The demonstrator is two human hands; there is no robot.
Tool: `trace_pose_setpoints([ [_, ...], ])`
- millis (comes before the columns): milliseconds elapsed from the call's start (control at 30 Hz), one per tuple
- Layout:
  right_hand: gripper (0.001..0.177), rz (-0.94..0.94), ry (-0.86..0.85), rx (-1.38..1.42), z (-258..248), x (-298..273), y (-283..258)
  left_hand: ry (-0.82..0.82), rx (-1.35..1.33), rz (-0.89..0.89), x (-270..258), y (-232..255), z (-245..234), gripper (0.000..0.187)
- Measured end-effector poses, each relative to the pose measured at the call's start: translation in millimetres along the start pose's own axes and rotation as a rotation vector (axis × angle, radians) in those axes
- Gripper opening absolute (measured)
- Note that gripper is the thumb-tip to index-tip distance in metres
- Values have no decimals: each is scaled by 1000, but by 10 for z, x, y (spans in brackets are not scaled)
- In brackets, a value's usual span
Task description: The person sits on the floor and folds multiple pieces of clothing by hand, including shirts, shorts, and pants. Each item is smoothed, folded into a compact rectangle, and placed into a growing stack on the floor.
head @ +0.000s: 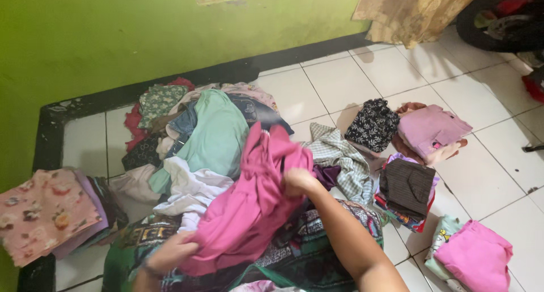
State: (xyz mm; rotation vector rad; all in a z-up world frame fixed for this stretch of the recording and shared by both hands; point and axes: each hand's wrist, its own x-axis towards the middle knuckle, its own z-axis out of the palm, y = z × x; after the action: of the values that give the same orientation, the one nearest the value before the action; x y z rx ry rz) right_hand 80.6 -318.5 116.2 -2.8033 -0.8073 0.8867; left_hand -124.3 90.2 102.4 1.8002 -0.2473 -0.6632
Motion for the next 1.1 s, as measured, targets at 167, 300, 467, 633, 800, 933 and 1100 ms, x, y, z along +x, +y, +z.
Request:
trace_pose_setpoints([
  [167,35,-283,-10,66,-346,-541,-64,-154,277,-41,-544,1008,-300,52],
  [300,43,238,480,654,-487,-522,-434,351,723,-370,-285,1374,-254,72],
  [467,62,288,632,180,-230,-14,-1007,442,271,-136,1332,1034,-184,58],
  [633,53,380,679,283,111,257,-549,836,253,-195,2419,408,101,69],
  [800,33,540,912,578,109,171,343,794,-704,-24,2485,258,150,49],
  [933,29,28,856,2385,-60,56,809,717,-1320,244,2234,320,-147,35],
  [1100,39,209,636,2531,-45,-19,787,1027,-1138,286,1928,165,-340,32],
])
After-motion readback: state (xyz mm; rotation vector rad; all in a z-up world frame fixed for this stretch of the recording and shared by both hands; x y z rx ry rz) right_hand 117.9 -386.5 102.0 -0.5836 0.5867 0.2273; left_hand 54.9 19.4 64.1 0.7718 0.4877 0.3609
